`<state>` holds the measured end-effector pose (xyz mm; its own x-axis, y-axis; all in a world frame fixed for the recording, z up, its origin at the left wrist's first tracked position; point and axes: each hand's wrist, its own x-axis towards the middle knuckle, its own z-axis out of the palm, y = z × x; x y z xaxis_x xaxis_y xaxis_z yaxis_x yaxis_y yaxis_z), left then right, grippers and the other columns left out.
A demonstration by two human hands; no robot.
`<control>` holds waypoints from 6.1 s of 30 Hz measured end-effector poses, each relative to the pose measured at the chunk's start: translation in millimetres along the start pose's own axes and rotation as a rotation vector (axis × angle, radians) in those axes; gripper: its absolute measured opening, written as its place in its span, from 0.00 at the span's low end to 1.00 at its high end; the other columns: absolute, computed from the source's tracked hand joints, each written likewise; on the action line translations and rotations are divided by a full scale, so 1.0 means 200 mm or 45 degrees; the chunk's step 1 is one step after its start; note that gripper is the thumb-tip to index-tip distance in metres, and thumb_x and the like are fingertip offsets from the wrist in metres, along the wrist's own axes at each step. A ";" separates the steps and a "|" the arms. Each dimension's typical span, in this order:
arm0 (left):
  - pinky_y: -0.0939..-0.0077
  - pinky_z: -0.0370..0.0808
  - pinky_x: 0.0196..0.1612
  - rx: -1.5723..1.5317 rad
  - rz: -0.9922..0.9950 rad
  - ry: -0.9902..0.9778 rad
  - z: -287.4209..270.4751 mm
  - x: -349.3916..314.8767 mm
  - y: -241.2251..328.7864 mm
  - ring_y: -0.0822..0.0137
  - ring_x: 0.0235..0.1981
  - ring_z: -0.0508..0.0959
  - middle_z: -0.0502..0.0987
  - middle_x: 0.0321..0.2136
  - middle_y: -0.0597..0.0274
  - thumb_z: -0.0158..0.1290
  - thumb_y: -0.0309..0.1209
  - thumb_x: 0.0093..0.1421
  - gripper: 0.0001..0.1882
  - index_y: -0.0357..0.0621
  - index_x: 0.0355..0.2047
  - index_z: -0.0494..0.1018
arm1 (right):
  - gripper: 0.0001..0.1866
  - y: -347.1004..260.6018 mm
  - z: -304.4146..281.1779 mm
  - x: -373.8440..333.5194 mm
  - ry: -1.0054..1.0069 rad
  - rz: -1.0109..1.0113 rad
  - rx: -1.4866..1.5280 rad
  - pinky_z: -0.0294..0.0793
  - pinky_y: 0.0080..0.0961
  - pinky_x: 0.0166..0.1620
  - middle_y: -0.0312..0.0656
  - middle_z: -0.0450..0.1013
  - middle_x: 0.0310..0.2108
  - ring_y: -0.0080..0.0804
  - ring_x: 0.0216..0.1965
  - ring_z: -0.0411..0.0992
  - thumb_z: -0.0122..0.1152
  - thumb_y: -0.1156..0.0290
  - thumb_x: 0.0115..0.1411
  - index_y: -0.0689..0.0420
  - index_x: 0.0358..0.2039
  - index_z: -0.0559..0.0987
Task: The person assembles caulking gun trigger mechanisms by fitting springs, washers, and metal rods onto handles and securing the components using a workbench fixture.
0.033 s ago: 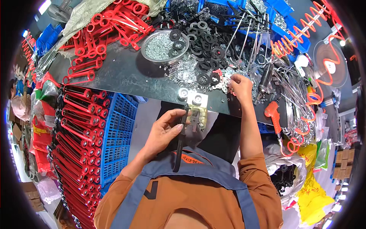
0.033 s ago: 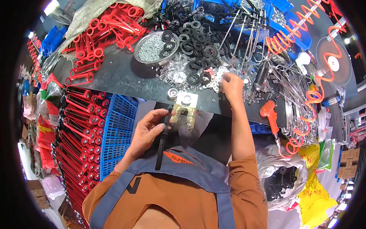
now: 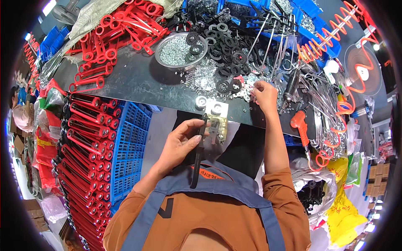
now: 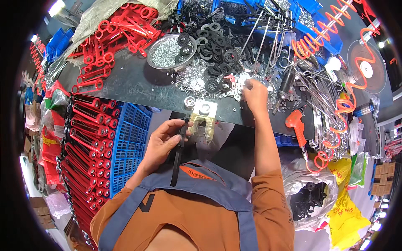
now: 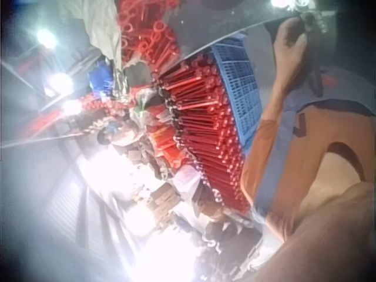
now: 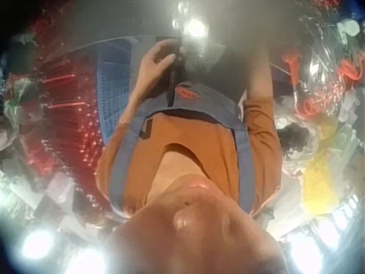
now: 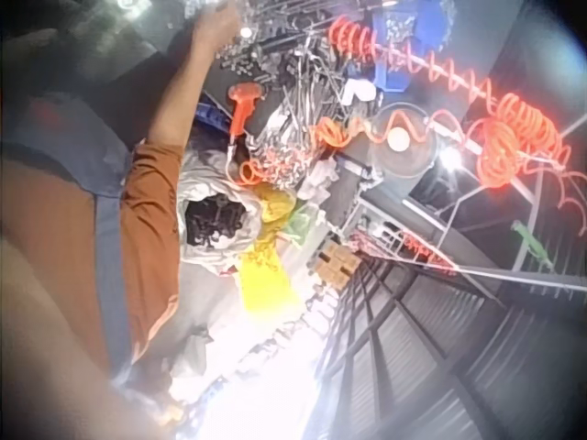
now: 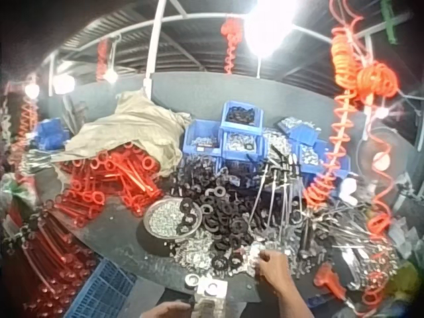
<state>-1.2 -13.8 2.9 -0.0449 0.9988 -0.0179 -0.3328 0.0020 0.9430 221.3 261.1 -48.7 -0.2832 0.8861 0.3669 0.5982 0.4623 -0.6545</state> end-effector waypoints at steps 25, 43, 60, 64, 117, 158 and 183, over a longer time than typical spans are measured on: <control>0.80 0.71 0.48 0.298 0.403 0.404 0.12 0.11 -0.11 0.74 0.43 0.75 0.76 0.38 0.60 0.56 0.18 0.55 0.15 0.33 0.44 0.70 | 0.14 -0.81 0.02 -0.62 0.167 -0.769 0.383 0.75 0.32 0.37 0.48 0.74 0.35 0.44 0.34 0.74 0.65 0.88 0.44 0.68 0.34 0.77; 0.72 0.75 0.41 -0.277 0.229 0.510 -0.07 0.17 -0.07 0.63 0.31 0.78 0.76 0.29 0.51 0.50 0.16 0.48 0.08 0.36 0.31 0.68 | 0.10 0.25 -0.28 0.02 0.210 0.034 -0.451 0.74 0.32 0.39 0.51 0.76 0.31 0.45 0.32 0.76 0.59 0.76 0.50 0.61 0.34 0.81; 0.71 0.75 0.38 -0.344 0.209 0.408 -0.08 0.11 -0.04 0.59 0.29 0.77 0.77 0.28 0.48 0.49 0.18 0.47 0.09 0.38 0.31 0.68 | 0.12 0.60 -0.74 -0.05 0.311 0.268 -0.534 0.73 0.33 0.44 0.48 0.77 0.35 0.43 0.38 0.76 0.60 0.72 0.49 0.56 0.35 0.82; 0.75 0.77 0.35 -0.360 0.146 0.324 0.05 0.14 0.01 0.61 0.29 0.79 0.78 0.29 0.49 0.49 0.16 0.47 0.09 0.37 0.30 0.68 | 0.13 0.72 -0.68 0.01 -0.036 0.005 -0.800 0.71 0.41 0.48 0.49 0.75 0.40 0.49 0.44 0.72 0.59 0.74 0.47 0.57 0.36 0.81; 0.66 0.65 0.59 -0.197 0.191 0.001 0.25 0.21 -0.08 0.57 0.54 0.71 0.71 0.51 0.44 0.60 0.25 0.51 0.36 0.28 0.58 0.58 | 0.17 -0.71 -0.20 -0.66 0.194 -1.101 -0.097 0.78 0.28 0.38 0.56 0.75 0.40 0.42 0.37 0.76 0.60 0.76 0.42 0.71 0.34 0.78; 0.73 0.69 0.53 -0.010 0.191 -0.018 0.20 0.20 0.05 0.67 0.49 0.74 0.75 0.45 0.51 0.53 0.22 0.56 0.27 0.32 0.56 0.60 | 0.18 -0.17 -0.51 -0.88 0.357 0.706 1.175 0.54 0.12 0.20 0.33 0.64 0.21 0.17 0.17 0.58 0.50 0.73 0.62 0.69 0.50 0.71; 0.54 0.67 0.53 1.445 0.843 0.154 -0.01 0.19 0.17 0.48 0.45 0.76 0.72 0.49 0.47 0.56 0.22 0.47 0.33 0.35 0.56 0.60 | 0.22 -0.59 -0.22 -0.89 -0.716 0.131 0.750 0.71 0.19 0.31 0.40 0.74 0.26 0.18 0.25 0.69 0.57 0.78 0.59 0.61 0.56 0.71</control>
<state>-16.2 24.8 34.0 0.0038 0.8161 0.5779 0.7515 -0.3836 0.5367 234.4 47.5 -8.5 -0.6759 0.7370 0.0025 0.1942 0.1813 -0.9641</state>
